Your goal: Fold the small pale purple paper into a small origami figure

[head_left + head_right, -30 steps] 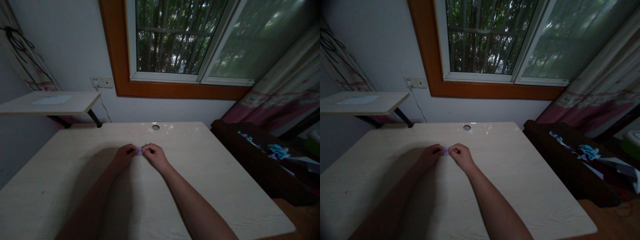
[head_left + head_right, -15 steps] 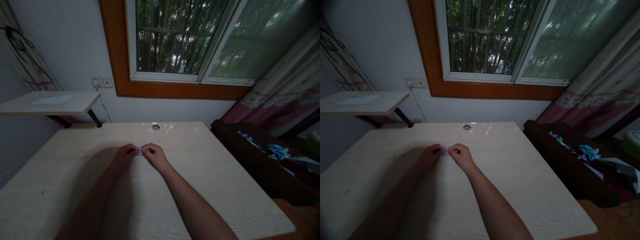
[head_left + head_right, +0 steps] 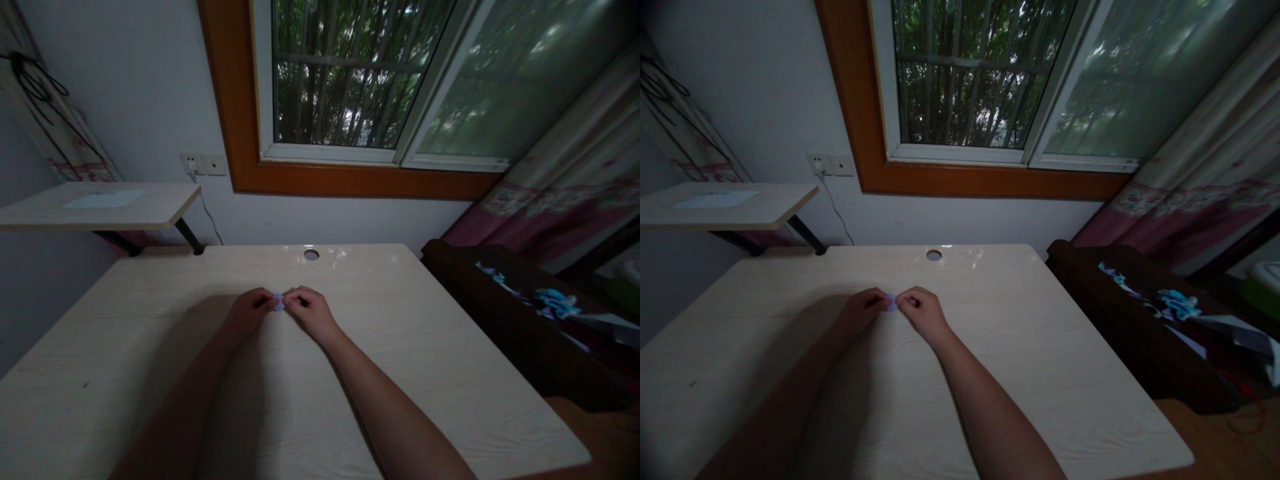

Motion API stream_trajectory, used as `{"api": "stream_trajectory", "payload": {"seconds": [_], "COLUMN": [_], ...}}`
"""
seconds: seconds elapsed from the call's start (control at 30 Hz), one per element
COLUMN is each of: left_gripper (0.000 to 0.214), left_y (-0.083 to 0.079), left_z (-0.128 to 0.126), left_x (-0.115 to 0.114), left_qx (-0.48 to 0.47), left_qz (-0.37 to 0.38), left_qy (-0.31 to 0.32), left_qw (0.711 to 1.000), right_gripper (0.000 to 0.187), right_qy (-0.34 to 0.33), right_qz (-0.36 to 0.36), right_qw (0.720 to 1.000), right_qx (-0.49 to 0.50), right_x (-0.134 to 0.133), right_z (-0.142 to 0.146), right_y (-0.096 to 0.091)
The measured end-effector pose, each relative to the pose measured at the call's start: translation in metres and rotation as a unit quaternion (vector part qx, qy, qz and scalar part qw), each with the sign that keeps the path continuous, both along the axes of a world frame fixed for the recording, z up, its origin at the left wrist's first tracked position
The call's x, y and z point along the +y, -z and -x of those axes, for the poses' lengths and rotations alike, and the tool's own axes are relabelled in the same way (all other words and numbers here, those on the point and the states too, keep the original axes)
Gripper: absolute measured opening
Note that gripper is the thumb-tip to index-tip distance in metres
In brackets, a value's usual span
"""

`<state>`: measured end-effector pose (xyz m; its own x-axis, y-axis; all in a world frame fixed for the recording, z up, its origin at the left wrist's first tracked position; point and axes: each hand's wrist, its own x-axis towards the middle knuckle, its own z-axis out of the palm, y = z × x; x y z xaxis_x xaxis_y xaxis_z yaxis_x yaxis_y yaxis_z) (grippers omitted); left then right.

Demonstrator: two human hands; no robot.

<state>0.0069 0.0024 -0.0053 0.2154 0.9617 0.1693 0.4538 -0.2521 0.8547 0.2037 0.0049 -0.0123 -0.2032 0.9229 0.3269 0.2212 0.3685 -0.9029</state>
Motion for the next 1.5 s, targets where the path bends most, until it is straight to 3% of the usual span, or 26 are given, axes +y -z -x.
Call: {"api": "stream_trajectory", "payload": {"seconds": [1.5], "left_gripper": [0.026], "left_y": [-0.0059], "left_z": [-0.0008], "left_x": [-0.0015], "left_qx": [-0.034], "left_qz": [0.012], "left_qy": [-0.006], "left_qw": [0.999], "right_gripper": [0.011], "right_qy": [0.022], "right_qz": [0.007], "right_qw": [1.0], "right_qx": [0.015], "right_x": [0.0], "right_z": [-0.0002], "right_y": [0.0014]}}
